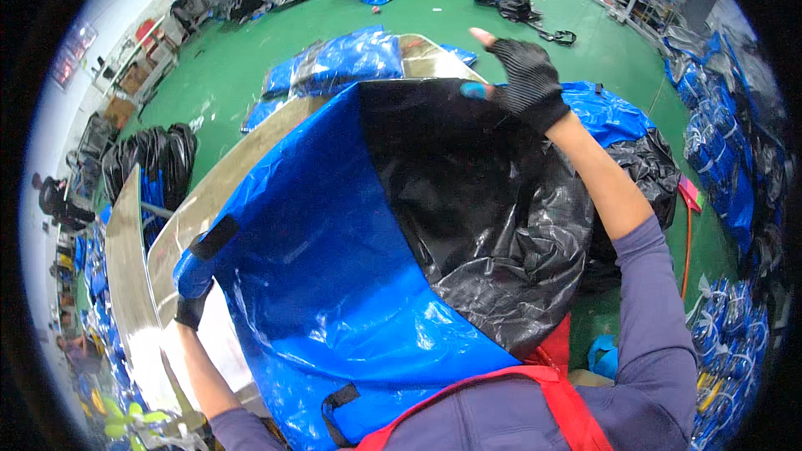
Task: The person repeatedly folds blue and black soft goods, places them into clear plastic bags, and seals them. The person works at a low table in a workshop, handling items one at a time and stacking the finished packages.
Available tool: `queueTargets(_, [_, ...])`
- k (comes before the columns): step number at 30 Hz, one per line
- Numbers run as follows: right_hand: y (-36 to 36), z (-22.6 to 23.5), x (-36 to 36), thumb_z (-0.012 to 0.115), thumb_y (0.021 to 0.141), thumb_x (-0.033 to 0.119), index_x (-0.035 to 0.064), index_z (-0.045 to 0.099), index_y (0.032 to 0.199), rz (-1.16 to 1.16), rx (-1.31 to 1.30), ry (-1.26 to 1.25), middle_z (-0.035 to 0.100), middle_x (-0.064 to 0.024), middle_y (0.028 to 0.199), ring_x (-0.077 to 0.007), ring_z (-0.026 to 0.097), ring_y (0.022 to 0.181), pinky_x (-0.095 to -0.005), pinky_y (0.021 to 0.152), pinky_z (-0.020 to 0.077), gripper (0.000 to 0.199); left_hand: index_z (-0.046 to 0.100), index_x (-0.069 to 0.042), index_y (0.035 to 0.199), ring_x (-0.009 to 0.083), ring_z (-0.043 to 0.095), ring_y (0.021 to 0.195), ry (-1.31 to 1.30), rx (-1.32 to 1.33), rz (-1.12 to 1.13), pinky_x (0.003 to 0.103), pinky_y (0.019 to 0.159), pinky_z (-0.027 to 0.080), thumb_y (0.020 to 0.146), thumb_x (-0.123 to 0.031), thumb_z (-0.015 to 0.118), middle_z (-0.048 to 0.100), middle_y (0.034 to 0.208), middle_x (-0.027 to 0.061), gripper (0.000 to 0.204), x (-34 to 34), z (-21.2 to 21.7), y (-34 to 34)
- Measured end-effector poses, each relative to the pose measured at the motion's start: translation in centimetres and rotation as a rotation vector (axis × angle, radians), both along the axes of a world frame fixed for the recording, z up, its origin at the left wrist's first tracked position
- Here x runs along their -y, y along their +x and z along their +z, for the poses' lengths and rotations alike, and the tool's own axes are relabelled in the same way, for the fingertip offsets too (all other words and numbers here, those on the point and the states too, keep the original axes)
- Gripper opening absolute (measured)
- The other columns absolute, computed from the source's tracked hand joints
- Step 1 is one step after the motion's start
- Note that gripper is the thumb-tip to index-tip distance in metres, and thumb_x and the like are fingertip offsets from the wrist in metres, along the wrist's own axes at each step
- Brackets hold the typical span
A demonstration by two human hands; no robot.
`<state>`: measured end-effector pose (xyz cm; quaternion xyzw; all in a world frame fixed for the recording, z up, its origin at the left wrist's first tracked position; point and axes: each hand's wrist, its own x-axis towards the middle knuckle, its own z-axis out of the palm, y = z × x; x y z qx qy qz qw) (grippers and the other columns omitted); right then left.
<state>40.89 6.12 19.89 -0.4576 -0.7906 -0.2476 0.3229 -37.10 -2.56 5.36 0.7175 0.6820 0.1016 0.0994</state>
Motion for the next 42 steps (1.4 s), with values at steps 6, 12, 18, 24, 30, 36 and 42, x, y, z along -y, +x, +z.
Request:
queueTargets(6, [6.7, -8.5, 1.1, 0.073, 0.072, 0.044, 0.0046, 0.053, 0.119, -0.407, -0.392, -0.360, 0.064, -0.0229, 0.098, -0.0394, 0.063, 0.091, -0.0442, 0.078, 0.0511, 0.064, 0.049, -0.011, 0.130, 0.0217, 0.061, 0.101, -0.194, 0.751, 0.286, 0.040, 0.089, 0.049, 0.090, -0.017, 0.056, 0.062, 0.118, 0.0069, 0.041, -3.2, -1.4, 0.9])
queueTargets(12, [9.4, -9.1, -2.9, 0.071, 0.074, 0.036, 0.0009, 0.054, 0.108, -0.349, -0.239, -0.511, 0.064, -0.0254, 0.097, -0.0436, 0.062, 0.090, -0.0485, 0.078, 0.0498, 0.052, 0.042, -0.002, 0.138, 0.0275, 0.039, 0.133, -0.081, 0.222, -0.109, 0.035, 0.108, 0.034, 0.098, -0.018, 0.043, 0.041, 0.145, 0.0126, 0.043, -7.0, -4.5, 1.0])
queueTargets(18, [9.4, -9.2, -4.4, 0.077, 0.064, 0.058, -0.0055, 0.050, 0.127, -0.423, -0.328, -0.630, 0.058, -0.0275, 0.120, -0.0408, 0.056, 0.112, -0.0426, 0.094, 0.0466, 0.093, 0.041, -0.005, 0.141, 0.0236, 0.042, 0.128, -0.126, 0.956, 0.329, 0.034, 0.107, 0.033, 0.099, -0.041, 0.040, 0.043, 0.142, 0.0106, 0.055, -6.7, -2.9, 5.4])
queueTargets(24, [9.8, -9.1, -5.0, 0.070, 0.075, 0.038, 0.0037, 0.058, 0.114, -0.211, -0.164, -0.614, 0.065, -0.0240, 0.101, -0.0428, 0.061, 0.097, -0.0472, 0.085, 0.0486, 0.053, 0.060, -0.005, 0.122, 0.0153, 0.056, 0.097, -0.128, 1.061, 0.032, 0.029, 0.087, 0.045, 0.096, -0.027, 0.049, 0.063, 0.111, 0.0066, 0.036, -9.7, -3.2, 9.4])
queueTargets(30, [14.0, -7.7, -6.0, 0.055, 0.086, 0.023, 0.0038, 0.057, 0.110, -0.472, -0.385, -0.691, 0.063, -0.0272, 0.088, -0.0434, 0.062, 0.084, -0.0515, 0.075, 0.0488, 0.031, 0.064, -0.005, 0.111, 0.0182, 0.058, 0.082, -0.019, 0.699, 0.393, 0.031, 0.077, 0.046, 0.091, -0.025, 0.054, 0.065, 0.096, 0.0088, 0.031, -6.0, -2.4, 7.1])
queueTargets(36, [8.7, -6.6, -4.1, 0.061, 0.077, 0.013, 0.0167, 0.047, 0.133, -0.241, 0.133, -0.528, 0.061, -0.0215, 0.114, -0.0395, 0.059, 0.104, -0.0450, 0.092, 0.0448, 0.058, 0.061, -0.006, 0.116, 0.0267, 0.057, 0.096, 0.029, 0.186, 0.419, 0.037, 0.089, 0.043, 0.088, -0.023, 0.055, 0.063, 0.106, 0.0160, 0.034, -1.4, -3.8, 6.7])
queueTargets(42, [-0.8, -4.0, -3.2, 0.064, 0.073, 0.009, 0.0264, 0.057, 0.127, 0.098, 0.273, -0.633, 0.065, -0.0121, 0.103, -0.0339, 0.063, 0.089, -0.0413, 0.075, 0.0510, 0.057, 0.059, -0.008, 0.121, 0.0353, 0.056, 0.109, 0.122, -0.335, 0.196, 0.043, 0.100, 0.040, 0.084, -0.020, 0.056, 0.060, 0.116, 0.0233, 0.039, 0.3, -1.8, 15.9])
